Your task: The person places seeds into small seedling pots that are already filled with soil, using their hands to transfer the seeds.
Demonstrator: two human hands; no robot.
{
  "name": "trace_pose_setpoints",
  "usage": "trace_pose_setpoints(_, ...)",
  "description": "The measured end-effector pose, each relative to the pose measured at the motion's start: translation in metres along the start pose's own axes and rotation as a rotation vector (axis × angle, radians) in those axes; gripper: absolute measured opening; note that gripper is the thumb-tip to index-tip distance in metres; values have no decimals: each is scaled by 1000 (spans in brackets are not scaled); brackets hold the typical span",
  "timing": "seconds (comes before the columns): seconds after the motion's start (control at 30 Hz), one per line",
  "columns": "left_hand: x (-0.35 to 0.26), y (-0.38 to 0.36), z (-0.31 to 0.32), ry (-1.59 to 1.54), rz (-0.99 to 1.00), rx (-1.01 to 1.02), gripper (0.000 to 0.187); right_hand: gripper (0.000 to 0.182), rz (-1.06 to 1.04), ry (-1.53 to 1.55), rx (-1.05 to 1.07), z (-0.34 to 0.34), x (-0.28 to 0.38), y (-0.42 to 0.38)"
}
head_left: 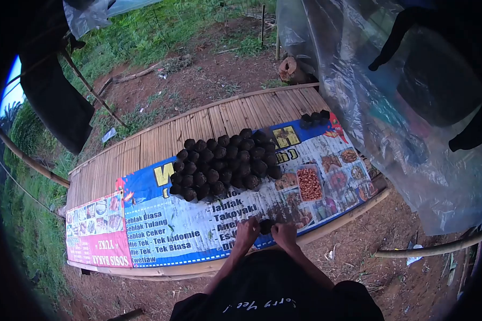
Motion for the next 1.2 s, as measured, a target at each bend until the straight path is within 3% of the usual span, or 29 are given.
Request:
trace_pose_setpoints(0.07,-7,-1,-2,-17,-50,28,7,34,65,47,124,-5,-1,0)
trace_pose_setpoints(0.13,6,-1,3,54,-50,42,24,38,107,137,294,-4,-3,0)
trace_pose_setpoints(0.2,-10,4,1,162,-28,52,29,41,102,106,420,0,-2,-2)
trace_pose_setpoints(0.27,21,10,16,163,27,90,12,40,117,168,409,15,-5,-4)
trace_pose_setpoints(0.33,9,14,12,185,31,73,8,38,92,139,348,16,-5,-2)
trace_pose_setpoints(0.5,-1,9,3,30,55,10,9,33,7,87,167,-8,-2,4)
trace_pose_setpoints(0.6,-2,4,-1,-21,40,-33,9,33,-19,138,154,4,-5,6)
trace_pose_setpoints(0.67,14,0,8,-42,-76,-29,11,32,-16,128,159,16,-9,5)
trace_pose_setpoints(0.77,11,1,7,-36,-41,-13,12,30,-70,80,77,2,-4,5)
trace_pose_setpoints(0.87,16,0,6,-73,-87,-11,14,32,7,181,200,27,-13,5)
trace_pose_setpoints(1.0,11,0,4,-44,-29,-24,15,32,35,213,200,42,-18,7)
trace_pose_setpoints(1.07,6,-3,4,-91,-78,-31,16,31,56,230,119,36,-21,4)
trace_pose_setpoints(1.2,20,-5,11,-98,-103,-18,15,30,21,186,166,34,-20,5)
Point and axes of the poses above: each hand's wrist, its own y-axis towards the middle knuckle, its own z-axis out of the palm, x = y × z, the point moved 4 cm from there along y, towards the middle knuckle, and after that the axes turned 13 degrees about -y, right-handed, at the moved point
